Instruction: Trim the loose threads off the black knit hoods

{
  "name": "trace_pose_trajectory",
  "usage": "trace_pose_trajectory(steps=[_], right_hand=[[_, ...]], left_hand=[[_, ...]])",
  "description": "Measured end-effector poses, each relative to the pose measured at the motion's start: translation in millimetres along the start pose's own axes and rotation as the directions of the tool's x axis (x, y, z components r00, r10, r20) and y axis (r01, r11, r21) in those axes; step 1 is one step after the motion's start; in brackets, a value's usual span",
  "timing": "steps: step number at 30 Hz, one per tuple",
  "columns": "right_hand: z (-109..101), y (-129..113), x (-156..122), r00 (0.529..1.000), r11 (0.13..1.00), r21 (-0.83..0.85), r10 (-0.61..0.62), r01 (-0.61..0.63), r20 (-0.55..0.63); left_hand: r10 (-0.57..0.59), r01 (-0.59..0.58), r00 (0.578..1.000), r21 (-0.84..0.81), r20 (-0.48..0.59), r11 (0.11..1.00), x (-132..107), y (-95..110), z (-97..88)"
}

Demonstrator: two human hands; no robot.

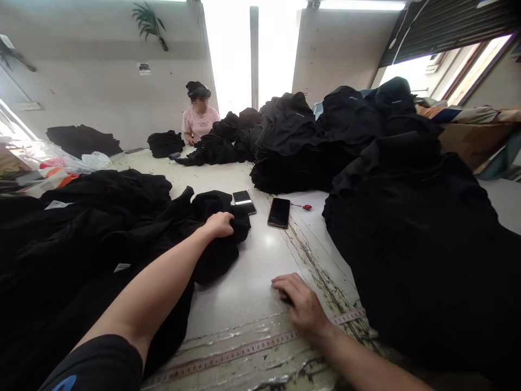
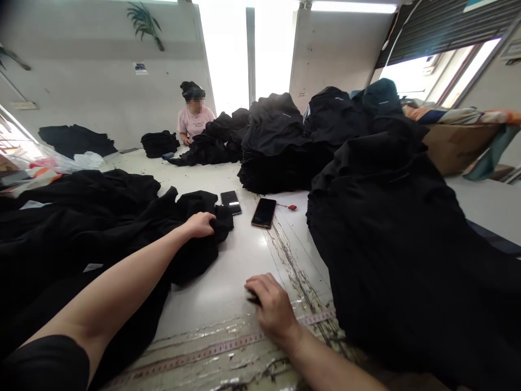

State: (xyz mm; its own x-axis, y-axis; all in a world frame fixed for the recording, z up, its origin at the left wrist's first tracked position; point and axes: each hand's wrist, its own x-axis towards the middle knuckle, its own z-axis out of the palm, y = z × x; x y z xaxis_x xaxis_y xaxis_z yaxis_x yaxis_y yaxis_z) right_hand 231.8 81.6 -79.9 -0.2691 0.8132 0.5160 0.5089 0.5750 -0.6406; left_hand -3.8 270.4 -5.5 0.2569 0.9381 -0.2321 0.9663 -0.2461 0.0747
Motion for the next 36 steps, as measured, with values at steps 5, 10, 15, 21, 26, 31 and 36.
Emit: trace_pose_trajectory(steps=[5,10,15,21,26,31,36], right_hand=[[-22,29,9,0.89,0.927,0.199,0.364,-0.318,-0.275],[-28,42,11,0.863,0.916,0.188,0.398,-0.354,-0.312],[-24,25,6,0.959,0.968,0.105,0.244,-0.23,-0.145],[-22,18,4,0.981,0.987,0.019,0.158,-0.157,-0.115],[-26,7,2,0.969,0.989,-0.061,0.119,-0.135,-0.218],[-25,-1,21,0.952,0.906,-0.334,0.298,-0.262,0.062],[-3,-9,45,0.892,0.894,-0.408,0.326,-0.184,0.313]], left_hand=[[0.293,-0.288,0.951,-0.061,0.102,0.956,-87,60,14.9],[0.522,-0.515,0.845,-0.087,0.116,0.853,-182,99,40.5],[0.329,-0.318,0.944,0.179,-0.035,0.931,-219,45,66.0],[-0.121,0.194,0.958,0.277,-0.259,0.941,-194,-82,43.5],[-0.235,0.328,0.908,0.239,-0.346,0.914,-152,-93,52.0],[-0.306,0.365,0.894,0.136,-0.326,0.921,-125,-87,62.7],[-0.247,0.257,0.948,0.025,-0.203,0.966,-117,-91,12.4]])
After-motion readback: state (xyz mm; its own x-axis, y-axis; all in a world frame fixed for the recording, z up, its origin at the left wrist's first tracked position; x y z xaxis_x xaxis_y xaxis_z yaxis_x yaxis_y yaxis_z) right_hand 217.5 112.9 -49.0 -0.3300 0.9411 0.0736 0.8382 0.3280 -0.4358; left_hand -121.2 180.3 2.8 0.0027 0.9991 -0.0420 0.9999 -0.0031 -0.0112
